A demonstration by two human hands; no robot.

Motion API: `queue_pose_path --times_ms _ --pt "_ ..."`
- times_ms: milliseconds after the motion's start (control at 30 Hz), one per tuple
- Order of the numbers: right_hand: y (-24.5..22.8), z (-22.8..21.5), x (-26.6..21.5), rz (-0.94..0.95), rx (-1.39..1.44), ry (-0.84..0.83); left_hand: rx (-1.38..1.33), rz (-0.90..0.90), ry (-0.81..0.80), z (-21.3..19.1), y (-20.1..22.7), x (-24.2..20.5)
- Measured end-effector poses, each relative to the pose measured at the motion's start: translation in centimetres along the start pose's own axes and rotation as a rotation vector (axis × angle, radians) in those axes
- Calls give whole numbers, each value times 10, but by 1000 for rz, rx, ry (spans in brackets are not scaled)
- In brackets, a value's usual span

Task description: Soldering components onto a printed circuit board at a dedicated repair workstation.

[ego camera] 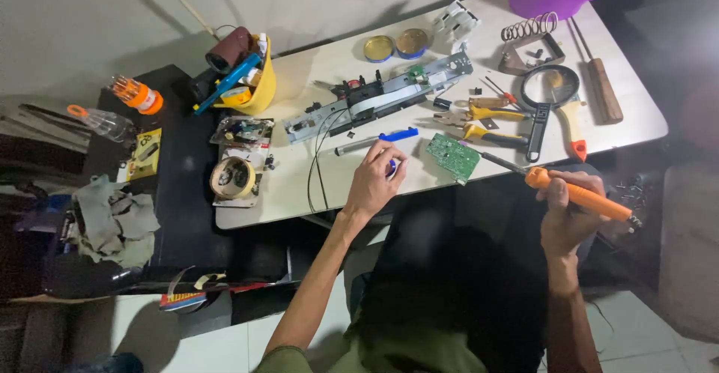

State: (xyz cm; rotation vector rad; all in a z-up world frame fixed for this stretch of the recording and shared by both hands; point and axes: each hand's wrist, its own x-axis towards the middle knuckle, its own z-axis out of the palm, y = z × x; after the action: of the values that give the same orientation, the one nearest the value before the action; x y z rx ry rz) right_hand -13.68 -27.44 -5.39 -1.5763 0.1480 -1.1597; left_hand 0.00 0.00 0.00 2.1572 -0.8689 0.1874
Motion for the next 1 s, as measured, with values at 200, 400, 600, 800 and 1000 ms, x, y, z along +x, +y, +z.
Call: queue_pose_path --times_ms 200,400,600,800,1000 --pt "-8 0 -1 -8 -26 16 276 135 48 2 -8 -12" --pt "-17 1 -2 22 -30 40 360 -8 205 10 -10 -14" --pt "-17 -2 -2 22 -37 39 281 134 376 12 -1 -15" --pt "-12 -2 -2 53 45 68 181 96 245 32 39 -10" --pt "2 -10 1 2 -48 43 197 -140 102 48 60 13"
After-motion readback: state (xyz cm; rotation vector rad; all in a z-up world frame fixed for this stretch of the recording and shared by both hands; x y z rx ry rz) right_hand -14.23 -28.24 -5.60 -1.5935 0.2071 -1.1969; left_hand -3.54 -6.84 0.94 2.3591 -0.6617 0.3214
